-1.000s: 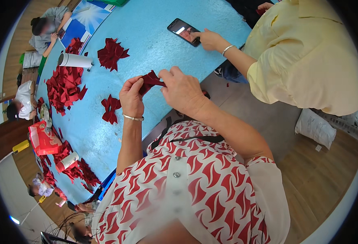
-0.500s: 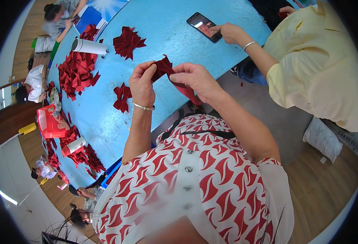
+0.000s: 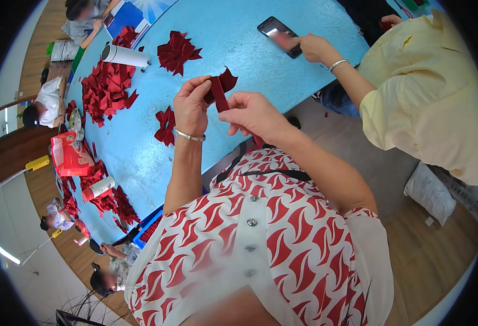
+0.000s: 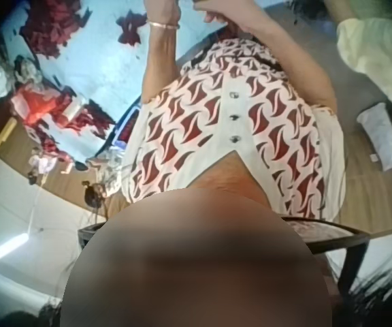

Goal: Assembling decorative red fabric bows at a factory workbench.

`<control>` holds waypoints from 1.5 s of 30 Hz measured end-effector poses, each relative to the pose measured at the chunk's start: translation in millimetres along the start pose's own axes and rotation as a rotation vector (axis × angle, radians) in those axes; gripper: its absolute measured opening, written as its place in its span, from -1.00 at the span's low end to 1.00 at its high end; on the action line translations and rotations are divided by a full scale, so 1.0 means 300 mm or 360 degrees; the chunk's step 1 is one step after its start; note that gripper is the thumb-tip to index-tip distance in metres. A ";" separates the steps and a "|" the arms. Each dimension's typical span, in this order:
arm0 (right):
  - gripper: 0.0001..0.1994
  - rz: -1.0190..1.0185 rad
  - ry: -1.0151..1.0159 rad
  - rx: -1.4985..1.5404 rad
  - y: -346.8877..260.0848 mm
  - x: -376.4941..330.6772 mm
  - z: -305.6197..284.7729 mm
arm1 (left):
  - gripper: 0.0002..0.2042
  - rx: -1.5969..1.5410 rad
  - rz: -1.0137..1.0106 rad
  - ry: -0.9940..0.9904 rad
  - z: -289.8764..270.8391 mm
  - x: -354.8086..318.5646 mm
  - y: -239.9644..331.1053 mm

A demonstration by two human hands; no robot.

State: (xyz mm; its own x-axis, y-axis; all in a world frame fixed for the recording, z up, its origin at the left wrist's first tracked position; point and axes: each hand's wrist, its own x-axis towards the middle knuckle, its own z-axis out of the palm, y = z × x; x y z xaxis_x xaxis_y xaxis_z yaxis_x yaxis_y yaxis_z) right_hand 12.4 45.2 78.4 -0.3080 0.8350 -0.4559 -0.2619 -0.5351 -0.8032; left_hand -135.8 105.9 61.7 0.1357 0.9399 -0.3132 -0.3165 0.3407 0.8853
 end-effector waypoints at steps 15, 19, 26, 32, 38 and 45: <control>-0.83 -0.0345 -0.0100 0.0186 0.162 0.069 -0.132 | -0.88 0.0449 0.0389 0.0157 0.037 0.044 -0.122; -0.81 -0.0345 -0.0235 0.0344 0.243 0.129 -0.216 | -0.86 0.0459 0.0466 0.0171 0.052 0.073 -0.226; -0.77 -0.0529 -0.0482 0.0446 0.348 0.016 -0.564 | -0.85 0.0305 0.0505 0.0363 0.290 -0.018 -0.496; -0.76 -0.0511 -0.0507 0.0491 0.358 0.028 -0.607 | -0.85 0.0282 0.0591 0.0323 0.310 -0.010 -0.504; -0.78 -0.0951 -0.0278 -0.0259 0.365 0.032 -0.611 | -0.84 0.0445 0.0751 0.0357 0.316 -0.021 -0.484; -0.80 -0.0625 -0.0501 0.0316 0.297 0.028 -0.586 | -0.84 0.0512 0.0880 0.0316 0.299 -0.022 -0.447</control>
State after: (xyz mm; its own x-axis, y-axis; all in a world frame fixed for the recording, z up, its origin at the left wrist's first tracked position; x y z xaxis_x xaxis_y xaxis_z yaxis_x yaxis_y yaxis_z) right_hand 147.2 27.0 -64.3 -0.4031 0.9148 0.0257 -0.5711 -0.2295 -0.7882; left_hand -10.1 52.2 -24.1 -0.1511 0.9709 0.1858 0.0099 -0.1864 0.9824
